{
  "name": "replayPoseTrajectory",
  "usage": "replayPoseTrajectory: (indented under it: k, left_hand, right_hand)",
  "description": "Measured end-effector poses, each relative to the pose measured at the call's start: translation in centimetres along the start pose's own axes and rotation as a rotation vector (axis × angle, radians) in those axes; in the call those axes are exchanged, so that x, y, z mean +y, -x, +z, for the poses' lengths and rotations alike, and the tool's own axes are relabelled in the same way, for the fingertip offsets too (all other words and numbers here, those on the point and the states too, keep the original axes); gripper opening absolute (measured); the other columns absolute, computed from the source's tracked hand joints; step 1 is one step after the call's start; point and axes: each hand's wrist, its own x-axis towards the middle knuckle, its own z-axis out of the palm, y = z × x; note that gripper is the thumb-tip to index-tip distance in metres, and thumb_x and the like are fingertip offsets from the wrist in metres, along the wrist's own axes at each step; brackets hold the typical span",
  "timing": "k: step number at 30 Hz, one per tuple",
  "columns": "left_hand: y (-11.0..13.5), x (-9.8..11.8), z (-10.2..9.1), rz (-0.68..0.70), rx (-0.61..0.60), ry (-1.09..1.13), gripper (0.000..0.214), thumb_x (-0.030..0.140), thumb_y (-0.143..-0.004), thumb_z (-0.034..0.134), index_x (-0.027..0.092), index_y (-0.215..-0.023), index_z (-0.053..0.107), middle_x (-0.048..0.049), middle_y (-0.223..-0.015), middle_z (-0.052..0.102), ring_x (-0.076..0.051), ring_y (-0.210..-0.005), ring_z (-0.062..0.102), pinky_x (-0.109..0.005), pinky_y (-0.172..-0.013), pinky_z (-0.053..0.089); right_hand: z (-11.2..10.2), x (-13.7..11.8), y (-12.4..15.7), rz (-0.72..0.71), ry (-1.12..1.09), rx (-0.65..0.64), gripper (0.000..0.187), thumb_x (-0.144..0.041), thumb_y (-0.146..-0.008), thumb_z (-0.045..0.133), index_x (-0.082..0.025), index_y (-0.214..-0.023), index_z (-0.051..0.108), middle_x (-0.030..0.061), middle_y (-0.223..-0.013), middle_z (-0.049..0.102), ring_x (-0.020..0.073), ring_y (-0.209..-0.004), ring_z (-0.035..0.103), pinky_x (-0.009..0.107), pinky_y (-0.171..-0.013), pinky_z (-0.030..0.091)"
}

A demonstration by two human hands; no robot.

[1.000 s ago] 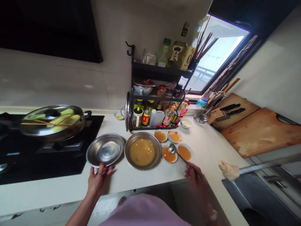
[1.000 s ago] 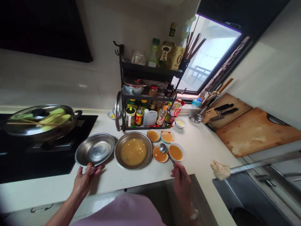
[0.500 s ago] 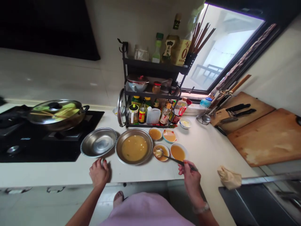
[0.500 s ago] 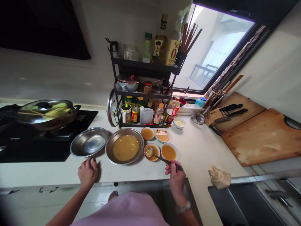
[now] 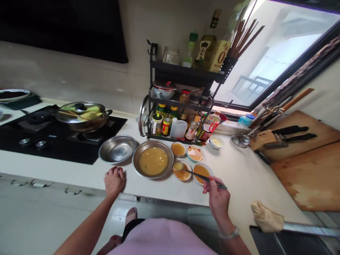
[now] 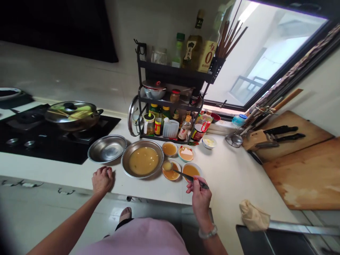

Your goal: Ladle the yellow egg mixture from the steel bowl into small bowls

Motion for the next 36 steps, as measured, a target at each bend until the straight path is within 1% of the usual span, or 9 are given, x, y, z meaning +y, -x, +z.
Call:
replayPoseTrajectory:
  k: [5, 9, 13, 16, 18, 21, 27, 31, 36]
  left_hand:
    - [0.0, -0.2, 0.1, -0.002, -0.003, 0.006, 0.038, 0.032, -0.091, 0.039, 0.012, -0.104, 0.069, -0.0182, -0.119, 0.059, -0.031, -0.100, 0.050, -0.044, -0.083, 0.038]
    - [0.0, -0.2, 0.2, -0.011, 0.006, 0.012, 0.040, 0.033, -0.092, 0.038, 0.012, -0.105, 0.069, -0.0177, -0.120, 0.060, -0.031, -0.100, 0.050, -0.043, -0.083, 0.038]
    - [0.1, -0.3, 0.3, -0.003, 0.020, 0.026, 0.040, 0.033, -0.092, 0.039, 0.011, -0.104, 0.069, -0.0181, -0.119, 0.061, -0.031, -0.100, 0.050, -0.044, -0.084, 0.039]
    - [0.1, -0.3, 0.3, 0.003, 0.034, 0.033, 0.039, 0.033, -0.091, 0.040, 0.010, -0.102, 0.070, -0.0189, -0.117, 0.061, -0.031, -0.100, 0.050, -0.044, -0.083, 0.039]
    - [0.1, -0.4, 0.4, 0.002, 0.035, 0.032, 0.039, 0.033, -0.091, 0.041, 0.011, -0.102, 0.070, -0.0188, -0.117, 0.061, -0.031, -0.100, 0.050, -0.044, -0.083, 0.039]
    - [0.0, -0.5, 0.6, -0.004, 0.035, 0.027, 0.039, 0.034, -0.091, 0.041, 0.011, -0.101, 0.071, -0.0178, -0.117, 0.062, -0.031, -0.099, 0.050, -0.044, -0.083, 0.039]
    - [0.1, -0.5, 0.8, 0.002, 0.045, 0.021, 0.038, 0.034, -0.091, 0.041, 0.013, -0.100, 0.071, -0.0165, -0.118, 0.061, -0.031, -0.099, 0.050, -0.045, -0.083, 0.040]
    - [0.9, 0.1, 1.1, 0.016, 0.057, 0.037, 0.036, 0.032, -0.091, 0.041, 0.015, -0.099, 0.071, -0.0160, -0.117, 0.061, -0.030, -0.098, 0.051, -0.045, -0.083, 0.040]
    - [1.6, 0.5, 1.3, 0.056, 0.090, 0.043, 0.035, 0.032, -0.091, 0.041, 0.014, -0.096, 0.071, -0.0155, -0.113, 0.063, -0.029, -0.095, 0.052, -0.044, -0.081, 0.041]
  right_hand:
    - [3.2, 0.5, -0.3, -0.021, -0.031, -0.111, 0.033, -0.047, -0.081, 0.067, -0.016, -0.092, 0.061, 0.0003, -0.059, 0.065, 0.0142, -0.046, 0.059, 0.026, -0.042, 0.050]
    - [5.5, 1.2, 0.3, -0.122, 0.008, -0.254, 0.027, -0.043, -0.085, 0.061, -0.018, -0.095, 0.064, 0.0003, -0.063, 0.065, 0.0145, -0.047, 0.060, 0.029, -0.047, 0.054]
    - [5.6, 1.7, 0.9, -0.327, 0.087, -0.432, 0.018, -0.031, -0.088, 0.058, -0.022, -0.098, 0.071, 0.0073, -0.090, 0.070, 0.0154, -0.059, 0.064, 0.032, -0.054, 0.057]
    - [4.4, 1.6, 0.9, -0.451, 0.132, -0.478, 0.021, -0.024, -0.088, 0.057, -0.025, -0.102, 0.072, 0.0101, -0.102, 0.068, 0.0183, -0.068, 0.066, 0.033, -0.055, 0.058]
    - [3.2, 1.4, 0.9, -0.482, 0.152, -0.458, 0.024, -0.021, -0.089, 0.056, -0.025, -0.107, 0.071, 0.0099, -0.101, 0.068, 0.0194, -0.073, 0.066, 0.032, -0.054, 0.057]
    - [1.2, 1.5, 0.9, -0.472, 0.204, -0.401, 0.024, -0.019, -0.091, 0.053, -0.024, -0.110, 0.068, 0.0073, -0.093, 0.067, 0.0161, -0.067, 0.064, 0.030, -0.055, 0.057]
    - [-1.5, 3.5, 1.2, -0.426, 0.278, -0.345, 0.021, -0.029, -0.093, 0.053, -0.020, -0.104, 0.068, 0.0061, -0.086, 0.066, 0.0131, -0.060, 0.062, 0.026, -0.050, 0.057]
    - [-1.5, 4.3, 1.0, -0.291, 0.241, -0.286, 0.025, -0.039, -0.092, 0.054, -0.018, -0.098, 0.066, 0.0018, -0.071, 0.065, 0.0123, -0.050, 0.060, 0.026, -0.048, 0.056]
    - [-1.1, 3.9, 0.1, -0.045, 0.068, -0.093, 0.035, -0.049, -0.082, 0.064, -0.016, -0.093, 0.061, -0.0010, -0.056, 0.063, 0.0141, -0.044, 0.058, 0.026, -0.043, 0.053]
